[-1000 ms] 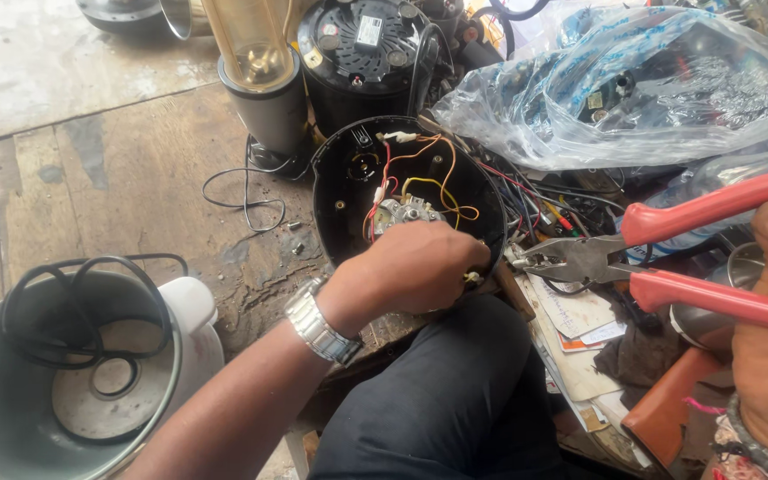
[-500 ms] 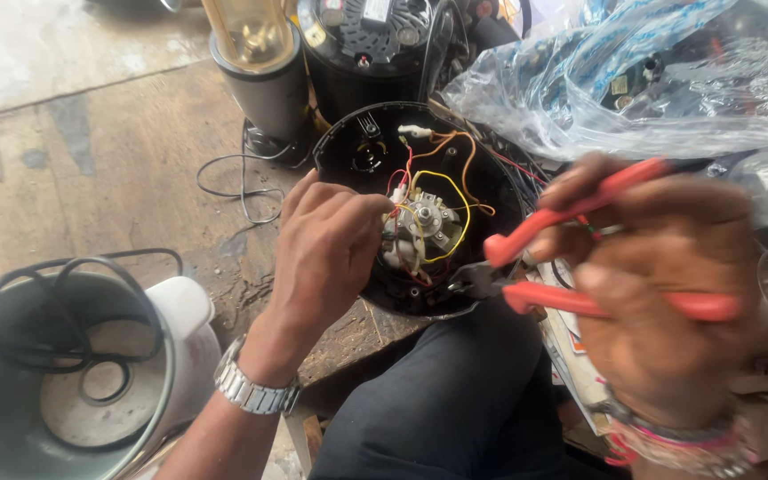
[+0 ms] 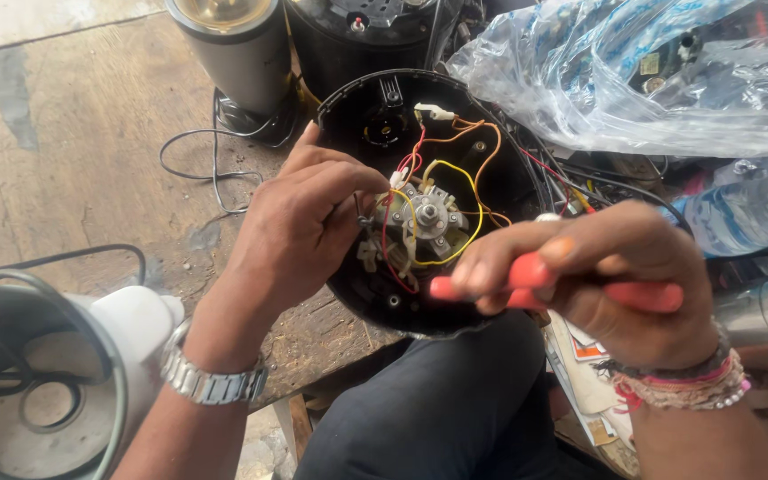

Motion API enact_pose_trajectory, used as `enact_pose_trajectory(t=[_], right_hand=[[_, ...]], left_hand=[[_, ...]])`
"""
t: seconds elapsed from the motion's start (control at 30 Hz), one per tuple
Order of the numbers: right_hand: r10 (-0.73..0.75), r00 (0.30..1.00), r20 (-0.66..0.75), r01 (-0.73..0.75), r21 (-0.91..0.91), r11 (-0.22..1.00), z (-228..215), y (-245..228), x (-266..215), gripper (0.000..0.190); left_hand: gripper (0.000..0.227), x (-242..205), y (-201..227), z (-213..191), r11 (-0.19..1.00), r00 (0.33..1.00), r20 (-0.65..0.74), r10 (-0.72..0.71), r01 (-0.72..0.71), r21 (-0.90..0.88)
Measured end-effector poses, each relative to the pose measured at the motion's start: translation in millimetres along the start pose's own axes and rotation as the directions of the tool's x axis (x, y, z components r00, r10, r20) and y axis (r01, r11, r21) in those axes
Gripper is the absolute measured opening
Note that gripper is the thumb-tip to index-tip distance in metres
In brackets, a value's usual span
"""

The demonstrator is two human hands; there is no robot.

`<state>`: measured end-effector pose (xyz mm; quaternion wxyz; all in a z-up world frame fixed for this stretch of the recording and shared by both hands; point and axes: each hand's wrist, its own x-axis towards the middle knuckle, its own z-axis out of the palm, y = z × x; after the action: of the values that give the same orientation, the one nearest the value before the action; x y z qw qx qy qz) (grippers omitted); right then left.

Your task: The person disassembles the housing of a mixer grinder, removes internal motor components, and uses a screwdriver and pliers to adjust the wiring and internal assembly before reinstalling the motor parts.

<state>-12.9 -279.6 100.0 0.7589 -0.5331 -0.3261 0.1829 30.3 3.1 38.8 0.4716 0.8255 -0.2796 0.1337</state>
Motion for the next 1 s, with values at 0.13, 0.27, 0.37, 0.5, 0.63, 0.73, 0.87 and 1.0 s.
enact_pose_trajectory(t=[0.13,0.27,0.37,0.5,0.63,0.73,0.87,1.0], right_hand=[[0.03,1.0,-0.006,-0.03,-0.029,0.999,-1,9,2,0.026],[-0.001,1.0,0.022,0.002,-0.047,0.999,0,14,6,0.025],[0.003,1.0,0.022,-0.001,-0.067,0.998,0,14,8,0.024],[0.021,1.0,-0.005,-0.022,-0.091,0.996,4,17,8,0.024],[0.011,1.0,0.005,-0.01,-0.108,0.994,6,18,10,0.025],[0.05,0.999,-0.019,-0.051,-0.075,0.996,4,13,9,0.026],[0.067,0.995,-0.077,-0.074,-0.097,0.993,1,10,2,0.028],[0.101,0.993,-0.054,-0.104,-0.05,0.993,-6,12,0,0.031]], left_hand=[[0.036,1,0,0,1.0,1.0,0.012,-0.001,0.001,-0.001],[0.036,-1,-2,2,1.0,1.0,0.0,-0.017,0.017,-0.011],[0.033,0,-2,2,1.0,1.0,-0.008,-0.007,0.007,-0.019],[0.03,-1,-3,2,0.999,1.0,-0.015,-0.017,0.017,-0.027],[0.034,-1,-4,2,1.0,1.0,-0.008,-0.007,0.007,-0.023],[0.037,0,-6,2,1.0,1.0,0.01,-0.008,0.008,-0.002],[0.038,-1,-7,2,1.0,1.0,0.009,-0.004,0.004,-0.011],[0.036,-1,-7,2,1.0,1.0,0.016,-0.005,0.005,0.007]])
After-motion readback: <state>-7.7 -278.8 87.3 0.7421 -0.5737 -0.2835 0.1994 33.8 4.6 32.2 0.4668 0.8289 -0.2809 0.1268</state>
